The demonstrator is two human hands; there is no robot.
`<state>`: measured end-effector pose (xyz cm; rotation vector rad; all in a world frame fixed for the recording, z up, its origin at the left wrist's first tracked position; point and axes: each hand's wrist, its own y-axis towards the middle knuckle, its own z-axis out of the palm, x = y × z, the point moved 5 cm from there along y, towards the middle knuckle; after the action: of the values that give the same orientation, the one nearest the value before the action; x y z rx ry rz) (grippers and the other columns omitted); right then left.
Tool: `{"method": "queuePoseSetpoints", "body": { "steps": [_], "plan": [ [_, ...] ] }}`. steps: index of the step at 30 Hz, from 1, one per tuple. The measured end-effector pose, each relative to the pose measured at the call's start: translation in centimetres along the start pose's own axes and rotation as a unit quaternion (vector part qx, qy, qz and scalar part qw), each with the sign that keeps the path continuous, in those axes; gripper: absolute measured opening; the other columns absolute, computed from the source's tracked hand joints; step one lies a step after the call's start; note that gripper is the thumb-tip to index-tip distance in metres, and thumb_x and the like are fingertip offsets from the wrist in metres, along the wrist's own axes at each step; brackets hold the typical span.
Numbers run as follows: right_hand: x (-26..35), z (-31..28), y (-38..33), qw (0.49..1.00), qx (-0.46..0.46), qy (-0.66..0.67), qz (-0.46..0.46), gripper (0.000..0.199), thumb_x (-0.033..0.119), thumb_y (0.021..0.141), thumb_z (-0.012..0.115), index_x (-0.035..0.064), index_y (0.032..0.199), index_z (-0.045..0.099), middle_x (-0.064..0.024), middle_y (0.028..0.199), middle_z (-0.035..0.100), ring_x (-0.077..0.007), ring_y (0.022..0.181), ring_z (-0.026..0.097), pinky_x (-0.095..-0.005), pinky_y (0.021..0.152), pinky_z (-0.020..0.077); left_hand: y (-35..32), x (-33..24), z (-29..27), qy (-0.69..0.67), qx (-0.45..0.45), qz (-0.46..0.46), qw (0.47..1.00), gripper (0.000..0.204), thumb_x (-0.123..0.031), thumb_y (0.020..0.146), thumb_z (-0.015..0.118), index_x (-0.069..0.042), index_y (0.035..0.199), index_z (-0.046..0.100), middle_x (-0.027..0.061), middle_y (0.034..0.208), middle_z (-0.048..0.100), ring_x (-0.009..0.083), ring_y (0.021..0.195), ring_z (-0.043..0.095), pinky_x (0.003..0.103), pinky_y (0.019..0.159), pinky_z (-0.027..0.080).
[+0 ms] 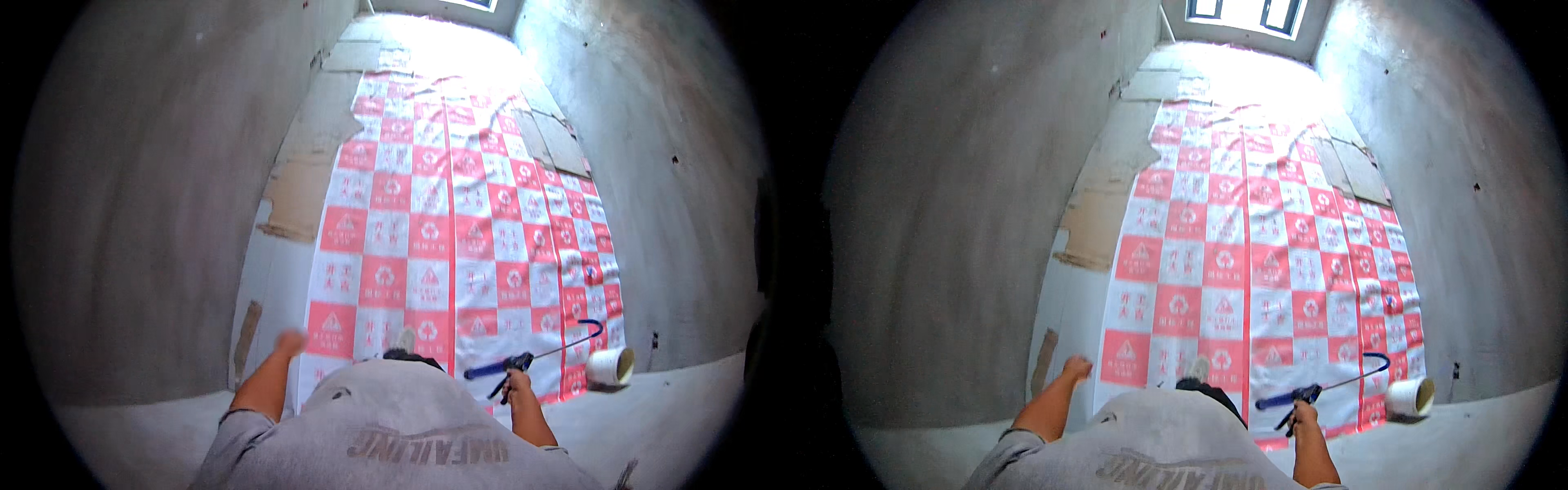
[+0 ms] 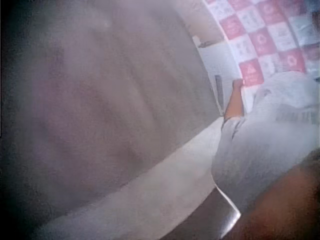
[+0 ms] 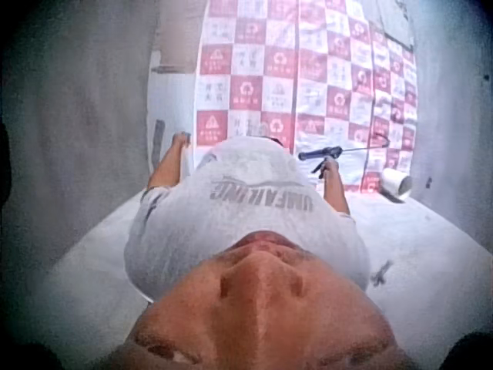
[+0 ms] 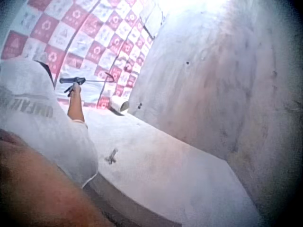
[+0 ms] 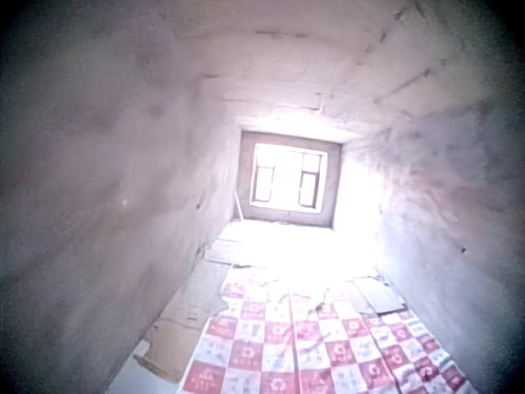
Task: The person walks through a construction site and applies sealant along the top corners and edges of a multi-pane window using a caulking gun. They open and close the window sashes to access different sections, then walk away through the unfinished room.
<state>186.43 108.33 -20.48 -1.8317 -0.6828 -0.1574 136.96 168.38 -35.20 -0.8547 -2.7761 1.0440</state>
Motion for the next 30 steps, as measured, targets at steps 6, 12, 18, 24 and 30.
{"method": "queuePoseSetpoints", "body": {
  "steps": [6, 12, 18, 24, 30],
  "plan": [
    [16.6, 8.8, 9.6, 0.99, 0.007, -0.139, -0.002, 0.015, 0.012, 0.087, 0.061, -0.0028, 0.086, 0.057, -0.0161, 0.06, 0.053, -0.0274, 0.041, 0.048, -0.0439, 0.039, 0.0375, 6.2, 1.2, -4.6, -0.255, 0.062, -0.122, 0.957, 0.022, -0.027, 0.089, 0.068, -0.009, 0.083, 0.078, 0.0097, 0.084, 0.075, 0.0261, 0.075, 0.072, 0.046, 0.069, 0.057],
    [35.4, 22.0, 18.4, 0.932, 0.083, -0.349, -0.057, 0.013, 0.008, 0.084, 0.058, 0.0007, 0.074, 0.06, -0.0163, 0.061, 0.056, -0.0294, 0.043, 0.051, -0.0457, 0.041, 0.0395, 16.0, -6.7, -16.4, 0.087, 0.098, 0.141, 0.981, 0.016, -0.017, 0.093, 0.066, -0.004, 0.091, 0.075, 0.0094, 0.084, 0.073, 0.0224, 0.071, 0.069, 0.041, 0.063, 0.057],
    [50.5, 32.5, 21.2, 0.92, 0.128, -0.366, -0.048, 0.005, 0.004, 0.076, 0.058, 0.0015, 0.072, 0.058, -0.0168, 0.06, 0.054, -0.0321, 0.044, 0.053, -0.0473, 0.042, 0.0388, 44.1, -8.7, -32.7, -0.295, 0.128, -0.115, 0.94, 0.017, -0.021, 0.091, 0.068, -0.008, 0.096, 0.078, 0.0201, 0.094, 0.074, 0.0302, 0.083, 0.073, 0.046, 0.071, 0.059],
    [65.8, 40.5, 26.4, 0.94, 0.081, -0.328, -0.05, 0.009, 0.01, 0.083, 0.068, 0.0014, 0.083, 0.065, -0.0129, 0.066, 0.06, -0.0295, 0.052, 0.059, -0.0463, 0.047, 0.0439, 76.5, -27.7, -63.6, -0.092, -0.025, 0.123, 0.988, 0.025, -0.027, 0.084, 0.077, -0.008, 0.1, 0.075, 0.0187, 0.099, 0.075, 0.0406, 0.094, 0.072, 0.05, 0.082, 0.057],
    [83.2, 51.1, 35.3, 0.931, 0.136, -0.339, 0.003, 0.017, 0.016, 0.082, 0.073, 0.0009, 0.089, 0.071, -0.0137, 0.077, 0.068, -0.0278, 0.064, 0.065, -0.0444, 0.058, 0.0497, 89.9, -49.4, -91.0, -0.424, -0.126, 0.114, 0.889, 0.034, -0.028, 0.087, 0.076, 0.003, 0.084, 0.065, 0.0143, 0.072, 0.067, 0.0221, 0.064, 0.067, 0.04, 0.061, 0.054]
  ]
}}
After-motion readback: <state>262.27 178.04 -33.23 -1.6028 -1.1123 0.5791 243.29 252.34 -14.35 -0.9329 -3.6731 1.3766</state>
